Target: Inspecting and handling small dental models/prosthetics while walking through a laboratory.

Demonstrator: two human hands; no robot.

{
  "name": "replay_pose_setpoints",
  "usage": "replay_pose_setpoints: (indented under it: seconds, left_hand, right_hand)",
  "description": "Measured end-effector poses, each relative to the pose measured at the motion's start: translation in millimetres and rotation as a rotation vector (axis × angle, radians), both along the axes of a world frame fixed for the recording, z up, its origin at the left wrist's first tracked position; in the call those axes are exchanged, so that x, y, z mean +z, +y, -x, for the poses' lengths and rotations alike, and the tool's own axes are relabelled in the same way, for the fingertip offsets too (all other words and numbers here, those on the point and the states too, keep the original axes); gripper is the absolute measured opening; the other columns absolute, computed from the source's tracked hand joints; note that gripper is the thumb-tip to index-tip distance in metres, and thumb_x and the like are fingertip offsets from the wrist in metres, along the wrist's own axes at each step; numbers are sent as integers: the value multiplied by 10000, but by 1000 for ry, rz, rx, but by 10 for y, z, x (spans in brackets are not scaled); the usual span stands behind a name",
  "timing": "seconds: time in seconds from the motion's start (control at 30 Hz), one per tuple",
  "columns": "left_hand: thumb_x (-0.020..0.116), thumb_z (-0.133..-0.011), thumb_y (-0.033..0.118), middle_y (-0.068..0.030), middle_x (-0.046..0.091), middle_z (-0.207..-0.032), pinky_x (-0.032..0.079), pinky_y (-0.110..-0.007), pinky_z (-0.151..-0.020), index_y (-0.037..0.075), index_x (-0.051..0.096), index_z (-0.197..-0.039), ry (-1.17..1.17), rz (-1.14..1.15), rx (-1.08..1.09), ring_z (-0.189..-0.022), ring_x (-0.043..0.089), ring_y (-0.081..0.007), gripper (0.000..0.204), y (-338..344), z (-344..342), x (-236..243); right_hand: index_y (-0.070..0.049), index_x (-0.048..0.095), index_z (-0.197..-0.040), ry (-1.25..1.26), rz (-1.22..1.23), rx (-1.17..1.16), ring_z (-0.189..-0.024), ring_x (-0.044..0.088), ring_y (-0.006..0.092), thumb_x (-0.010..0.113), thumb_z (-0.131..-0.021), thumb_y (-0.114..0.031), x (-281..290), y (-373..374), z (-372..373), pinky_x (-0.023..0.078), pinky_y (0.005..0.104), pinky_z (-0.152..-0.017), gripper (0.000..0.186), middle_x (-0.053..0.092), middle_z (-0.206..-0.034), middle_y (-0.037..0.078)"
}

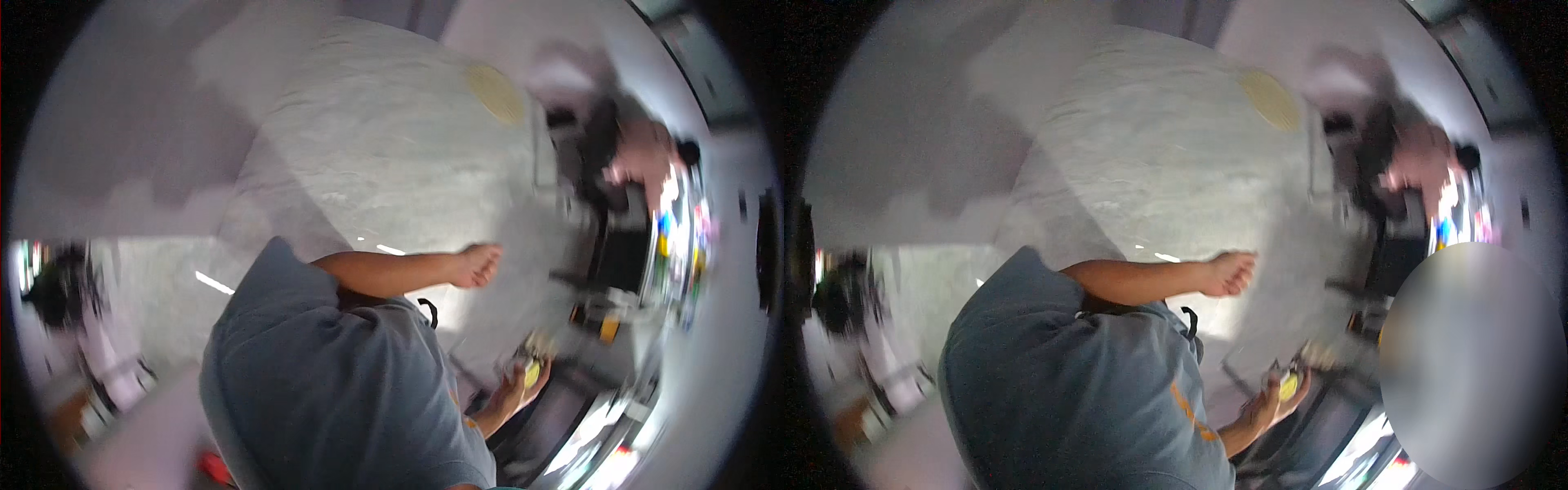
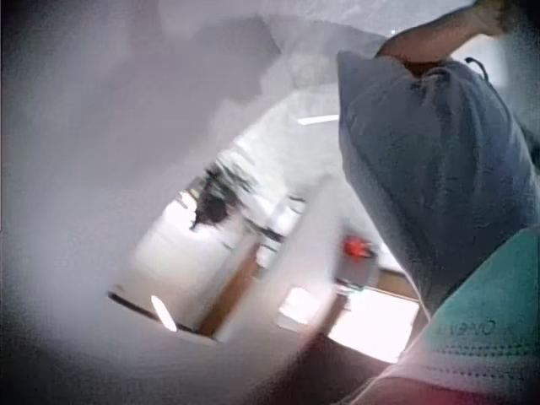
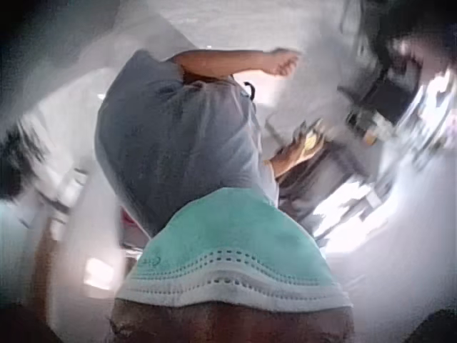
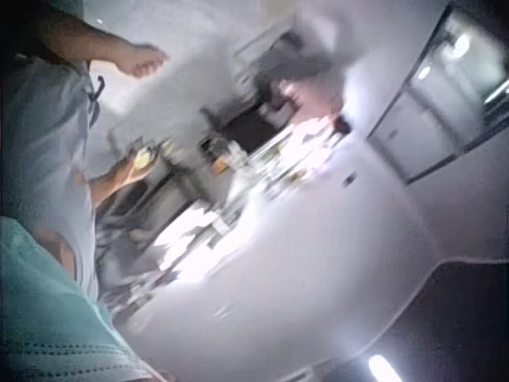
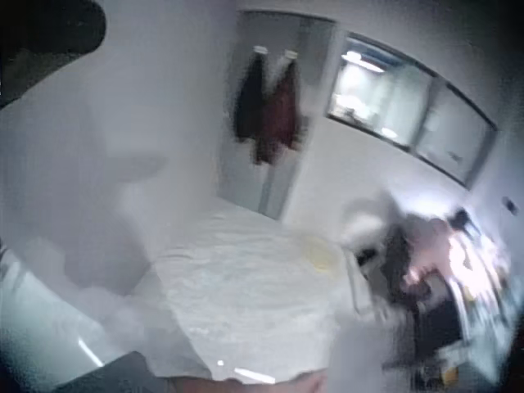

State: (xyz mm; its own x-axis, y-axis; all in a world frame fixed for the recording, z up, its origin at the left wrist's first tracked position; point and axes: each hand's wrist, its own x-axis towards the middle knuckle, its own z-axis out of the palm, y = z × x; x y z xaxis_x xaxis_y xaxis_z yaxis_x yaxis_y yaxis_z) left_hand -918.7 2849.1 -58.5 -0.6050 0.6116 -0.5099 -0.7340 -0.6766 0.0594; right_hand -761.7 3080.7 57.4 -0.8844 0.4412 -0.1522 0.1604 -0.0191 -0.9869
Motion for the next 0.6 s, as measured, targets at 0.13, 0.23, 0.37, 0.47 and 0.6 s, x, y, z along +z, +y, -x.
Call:
replay_pose_setpoints:
  seconds: [0.13, 0.23, 0.37, 0.47, 0.6]
  left_hand:
    - [512, -983, 401, 63, 304, -573, 178, -249, -402, 204, 396, -651, 45, 60, 75, -453, 245, -79, 404, 136, 891, 129]
    - [513, -983, 400, 66, 296, -581, 177, -255, -400, 204, 396, -663, 78, 87, 217, -450, 236, -81, 393, 229, 1563, -23]
    - [519, -986, 410, 73, 258, -570, 157, -247, -385, 212, 344, -652, 7, 50, 445, -435, 215, -67, 426, 455, 2282, -242]
    - [409, -1031, 396, 78, 190, -553, 176, -245, -402, 231, 305, -620, 93, -145, 757, -453, 177, -78, 454, 710, 2475, -181]
    - [402, -1039, 391, 75, 190, -559, 179, -247, -412, 216, 309, -620, 33, -97, 990, -463, 179, -81, 464, 1229, 2779, 107]
  right_hand:
    - [-115, 441, -1405, -35, -117, 99, -1100, 550, 315, 756, -701, -45, 38, 572, 1378, 513, 399, -806, 775, 530, -1295, 149]
    - [-126, 441, -1410, -25, -408, 187, -1046, 584, 313, 772, -689, -208, -89, 1014, 2541, 504, 412, -779, 797, 526, -1296, 172]
    - [-108, 436, -1412, 23, -272, 295, -1114, 554, 275, 779, -676, -94, -256, 1658, 4165, 496, 404, -845, 812, 509, -1319, 144]
    - [-57, 446, -1396, 122, -244, 600, -1148, 529, 261, 773, -677, -24, -176, 2053, 5243, 432, 364, -978, 790, 518, -1292, 125]
    - [-24, 450, -1378, 337, -647, 790, -1141, 526, 236, 808, -653, -52, 21, 2223, 6359, 384, 349, -1036, 810, 538, -1239, 115]
